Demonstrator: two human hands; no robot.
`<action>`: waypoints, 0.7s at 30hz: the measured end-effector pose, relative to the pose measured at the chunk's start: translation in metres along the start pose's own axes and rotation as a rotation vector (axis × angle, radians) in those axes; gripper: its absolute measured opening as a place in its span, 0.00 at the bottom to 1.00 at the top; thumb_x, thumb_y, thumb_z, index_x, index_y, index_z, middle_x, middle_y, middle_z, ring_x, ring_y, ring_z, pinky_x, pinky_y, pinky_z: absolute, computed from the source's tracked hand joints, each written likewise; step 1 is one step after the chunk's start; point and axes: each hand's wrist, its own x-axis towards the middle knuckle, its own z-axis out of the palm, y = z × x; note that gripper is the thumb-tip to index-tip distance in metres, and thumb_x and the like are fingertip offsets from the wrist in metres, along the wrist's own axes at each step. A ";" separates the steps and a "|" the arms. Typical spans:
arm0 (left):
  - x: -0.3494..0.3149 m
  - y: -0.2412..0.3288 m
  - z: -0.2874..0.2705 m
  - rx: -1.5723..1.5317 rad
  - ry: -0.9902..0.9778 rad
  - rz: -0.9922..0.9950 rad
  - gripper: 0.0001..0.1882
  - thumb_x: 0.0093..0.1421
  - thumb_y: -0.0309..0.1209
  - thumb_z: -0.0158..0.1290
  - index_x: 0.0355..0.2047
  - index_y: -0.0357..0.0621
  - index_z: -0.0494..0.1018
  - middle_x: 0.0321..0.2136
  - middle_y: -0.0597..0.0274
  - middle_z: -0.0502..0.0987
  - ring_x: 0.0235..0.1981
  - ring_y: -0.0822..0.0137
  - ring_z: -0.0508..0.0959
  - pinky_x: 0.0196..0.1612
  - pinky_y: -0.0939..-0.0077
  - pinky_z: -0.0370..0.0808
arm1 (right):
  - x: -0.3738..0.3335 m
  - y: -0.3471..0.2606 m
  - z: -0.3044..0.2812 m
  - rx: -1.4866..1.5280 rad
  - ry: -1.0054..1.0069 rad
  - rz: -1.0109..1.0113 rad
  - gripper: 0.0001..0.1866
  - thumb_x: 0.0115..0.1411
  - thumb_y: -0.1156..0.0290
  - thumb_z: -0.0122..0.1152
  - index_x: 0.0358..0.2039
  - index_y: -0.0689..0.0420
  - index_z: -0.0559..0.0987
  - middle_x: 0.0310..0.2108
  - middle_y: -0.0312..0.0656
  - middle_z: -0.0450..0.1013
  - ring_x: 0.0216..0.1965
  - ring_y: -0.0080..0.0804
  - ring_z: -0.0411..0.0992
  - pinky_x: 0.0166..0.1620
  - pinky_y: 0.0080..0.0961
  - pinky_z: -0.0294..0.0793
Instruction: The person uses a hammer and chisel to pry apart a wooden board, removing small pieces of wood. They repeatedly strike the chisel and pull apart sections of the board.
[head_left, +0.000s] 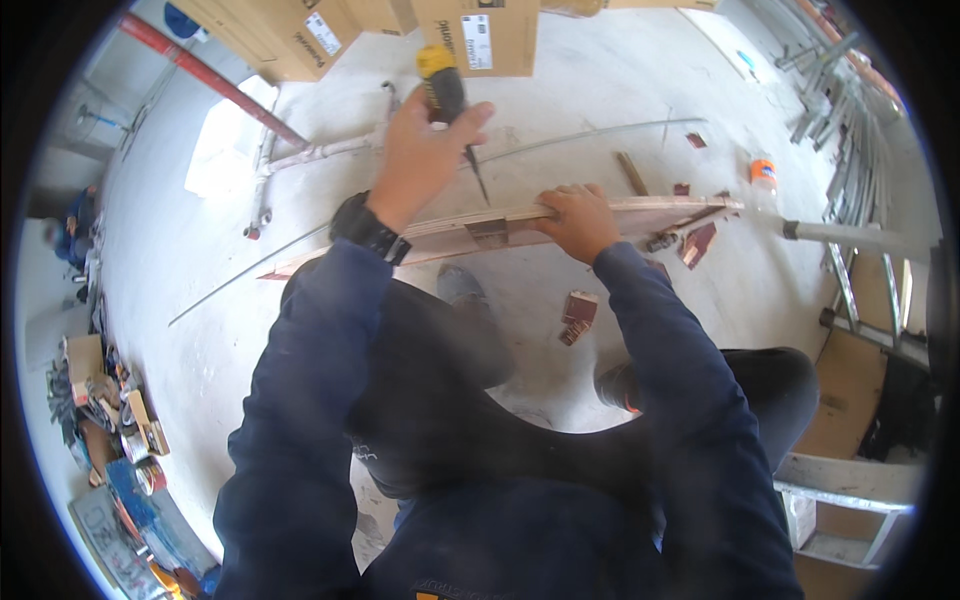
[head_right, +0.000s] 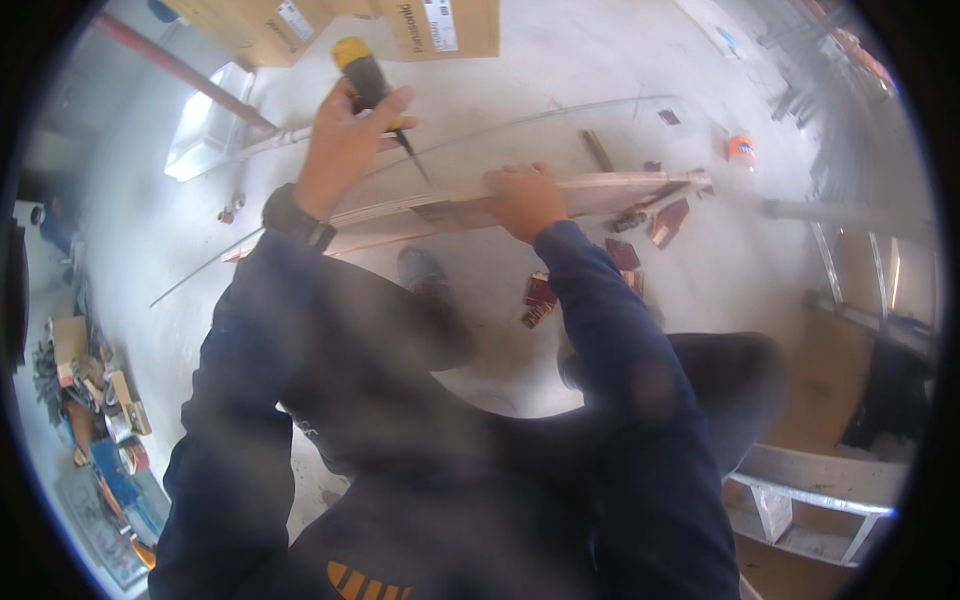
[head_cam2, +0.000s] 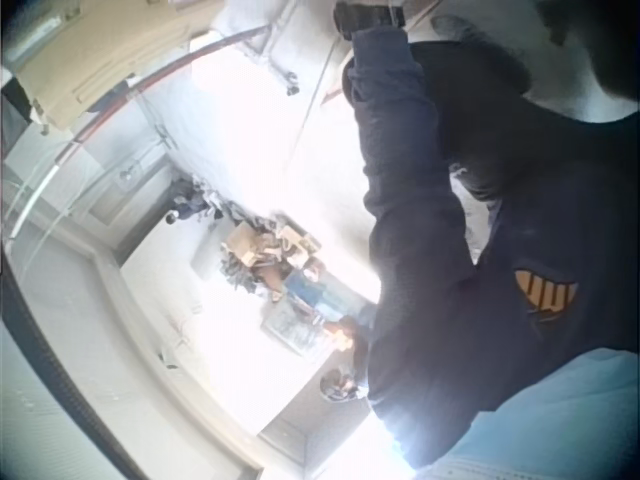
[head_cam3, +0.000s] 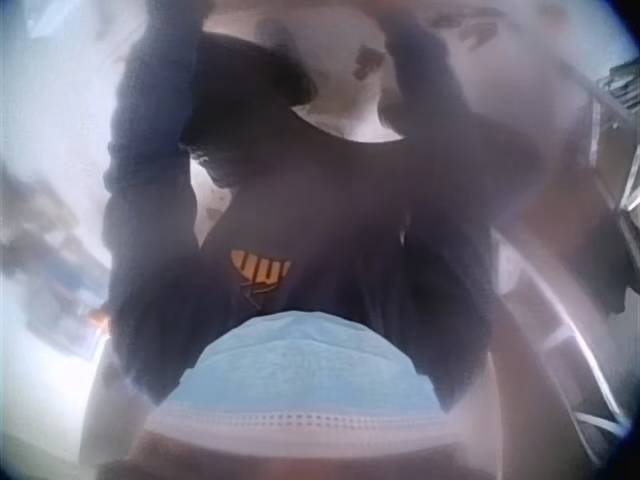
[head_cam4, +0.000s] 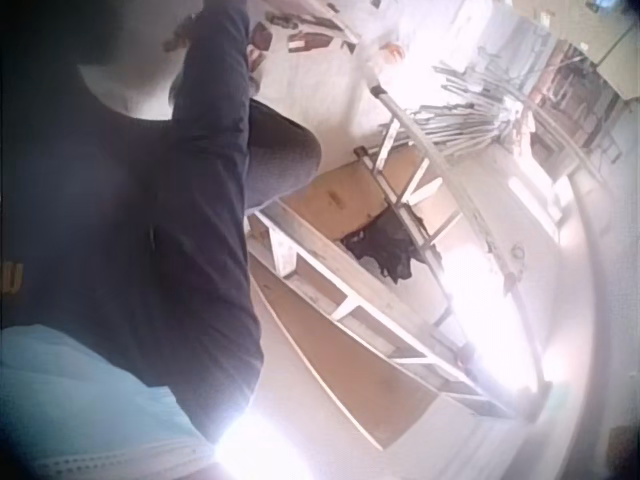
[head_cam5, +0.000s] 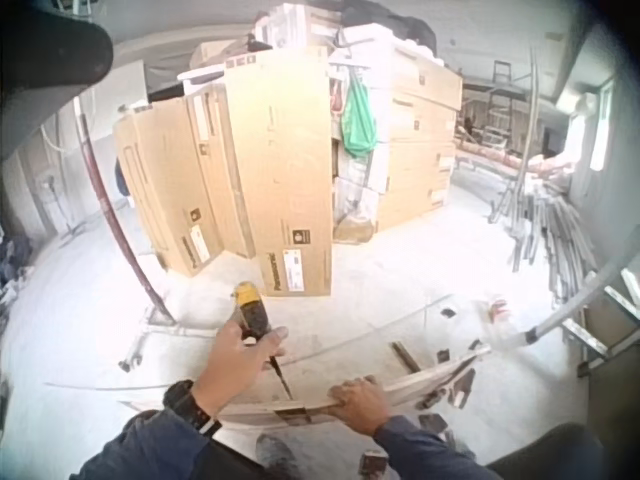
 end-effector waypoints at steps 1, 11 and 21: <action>0.000 -0.001 0.000 0.006 0.018 0.002 0.24 0.64 0.41 0.65 0.50 0.37 0.73 0.37 0.62 0.81 0.33 0.72 0.84 0.31 0.78 0.78 | -0.001 0.001 0.002 -0.009 0.009 -0.008 0.22 0.60 0.49 0.68 0.46 0.52 0.83 0.41 0.41 0.81 0.50 0.42 0.76 0.57 0.44 0.63; 0.004 0.005 -0.011 0.303 0.026 0.080 0.24 0.67 0.40 0.62 0.54 0.34 0.72 0.33 0.64 0.78 0.28 0.75 0.77 0.33 0.78 0.76 | 0.008 -0.055 0.022 -0.045 0.013 0.057 0.17 0.60 0.50 0.67 0.43 0.46 0.85 0.41 0.38 0.81 0.50 0.40 0.76 0.59 0.45 0.63; 0.002 0.005 -0.009 0.095 0.016 -0.047 0.20 0.69 0.43 0.60 0.50 0.40 0.73 0.35 0.64 0.80 0.34 0.73 0.81 0.37 0.76 0.79 | 0.019 -0.023 0.021 0.068 -0.088 0.063 0.21 0.59 0.46 0.66 0.45 0.47 0.85 0.43 0.42 0.82 0.50 0.46 0.78 0.56 0.46 0.66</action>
